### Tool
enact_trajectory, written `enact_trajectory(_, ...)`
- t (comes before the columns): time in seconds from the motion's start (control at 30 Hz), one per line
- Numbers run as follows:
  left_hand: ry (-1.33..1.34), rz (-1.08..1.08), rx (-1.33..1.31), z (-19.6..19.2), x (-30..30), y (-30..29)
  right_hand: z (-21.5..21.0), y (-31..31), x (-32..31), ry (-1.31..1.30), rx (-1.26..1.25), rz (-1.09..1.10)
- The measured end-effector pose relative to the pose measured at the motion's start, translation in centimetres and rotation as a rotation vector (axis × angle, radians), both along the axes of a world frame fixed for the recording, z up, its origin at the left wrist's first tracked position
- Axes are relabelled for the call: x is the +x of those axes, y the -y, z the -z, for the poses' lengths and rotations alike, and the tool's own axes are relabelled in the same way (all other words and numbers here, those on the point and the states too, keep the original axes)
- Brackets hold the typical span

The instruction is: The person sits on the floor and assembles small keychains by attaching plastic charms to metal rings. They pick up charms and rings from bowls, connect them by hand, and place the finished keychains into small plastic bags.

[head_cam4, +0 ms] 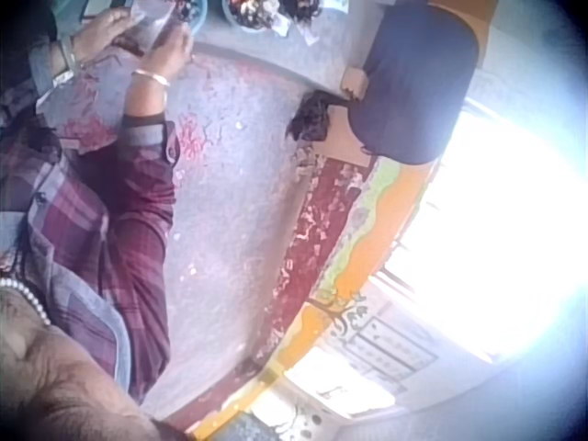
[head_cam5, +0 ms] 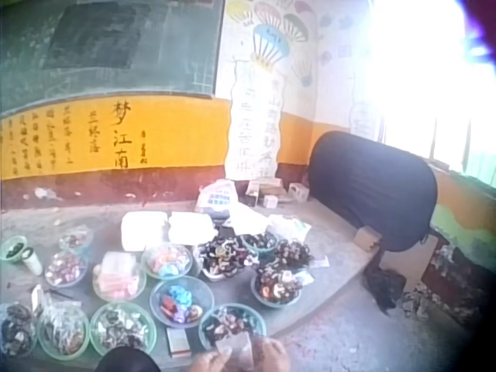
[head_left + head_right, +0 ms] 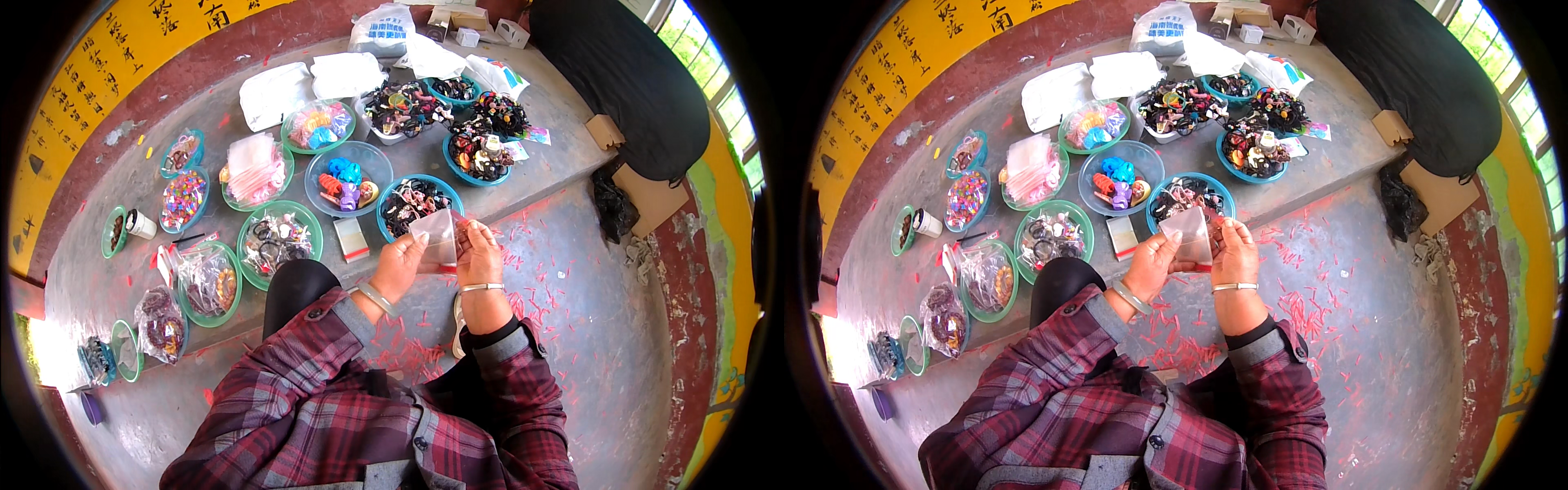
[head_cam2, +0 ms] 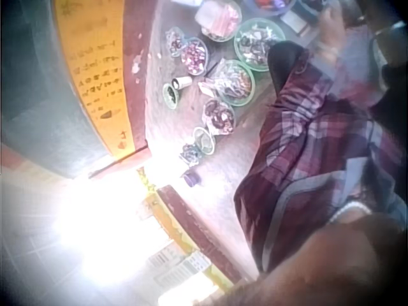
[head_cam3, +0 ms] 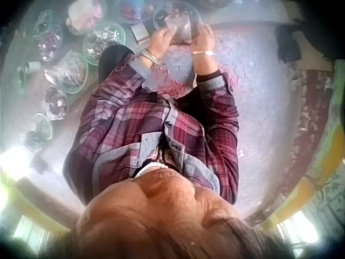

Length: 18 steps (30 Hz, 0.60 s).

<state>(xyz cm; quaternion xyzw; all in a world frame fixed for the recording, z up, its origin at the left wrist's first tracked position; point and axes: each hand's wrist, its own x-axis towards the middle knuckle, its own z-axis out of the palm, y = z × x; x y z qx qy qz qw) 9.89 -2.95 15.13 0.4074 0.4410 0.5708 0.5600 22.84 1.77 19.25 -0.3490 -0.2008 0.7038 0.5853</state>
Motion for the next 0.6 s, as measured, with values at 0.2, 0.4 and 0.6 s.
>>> enact_trajectory(0.2, 0.215, -0.044, -0.061, -2.1, 0.3, 0.6, -0.9, 0.0, 0.2, -0.041, 0.046, 0.001)
enact_trajectory(0.4, 0.13, -0.095, -0.013, -2.4, 0.3, 0.7, -1.3, -0.2, 0.6, -0.017, 0.075, -0.003)
enact_trajectory(0.6, -0.31, -0.143, 0.176, -0.6, 0.6, 0.7, -1.4, -1.0, 1.5, 0.016, 0.11, -0.021)
